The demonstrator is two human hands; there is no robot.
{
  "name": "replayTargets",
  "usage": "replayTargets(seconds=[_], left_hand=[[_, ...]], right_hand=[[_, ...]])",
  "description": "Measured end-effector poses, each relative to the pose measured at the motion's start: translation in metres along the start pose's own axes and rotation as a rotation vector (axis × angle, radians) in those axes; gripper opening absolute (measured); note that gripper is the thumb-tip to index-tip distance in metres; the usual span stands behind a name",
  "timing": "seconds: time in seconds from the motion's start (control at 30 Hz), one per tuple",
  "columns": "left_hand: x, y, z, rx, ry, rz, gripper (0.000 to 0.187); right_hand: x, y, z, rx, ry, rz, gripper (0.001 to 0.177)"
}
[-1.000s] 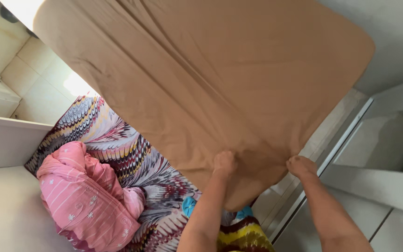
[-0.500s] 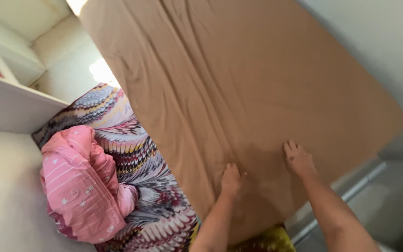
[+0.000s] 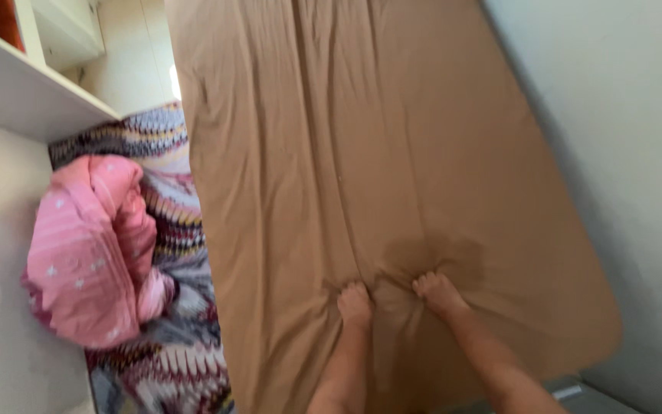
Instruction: The person places a pillow on the bed, smooths the brown sheet by hand, and tucks the edges of the sheet under the mattress.
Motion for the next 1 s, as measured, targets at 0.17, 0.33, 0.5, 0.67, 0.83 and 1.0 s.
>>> replayTargets(seconds=[0.17,0.33,0.5,0.67,0.83,1.0], left_hand=[[-0.003,0.019,-0.019,0.156,-0.204,-0.119,0.022],[0.001,0.080,-0.013,0.119,-0.021,-0.289,0.022],[-0.009,0.081,-0.016,-0.034,-0.287,-0.059,0.027],[0.003,0.162,0.022,0.072,-0.264,-0.216,0.054],[-0.019,0.213,0.006,0.060,-0.271,-0.035,0.062],[-0.046,0.215,-0.043,-0.001,-0.118,0.042,0.025]], right_hand=[[0.021,0.023,0.007,-0.130,0.031,-0.038,0.014],[0.060,0.078,0.001,-0.189,-0.103,-0.054,0.014],[0.077,0.124,-0.010,-0.591,-0.197,-0.305,0.021],[0.092,0.217,-0.005,-0.238,-0.185,-0.515,0.042],[0.090,0.275,-0.031,-0.301,0.003,-0.615,0.074],[0.078,0.253,-0.068,-0.218,0.179,-0.263,0.006]])
Point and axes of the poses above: each hand's wrist, its own x-axis away from the middle knuckle, its own z-axis out of the back of the hand, y = z × x, the point moved 9 cm from there along -x, towards the middle knuckle, and after that the axes turned 3 degrees about -z, right-handed, at the moved point
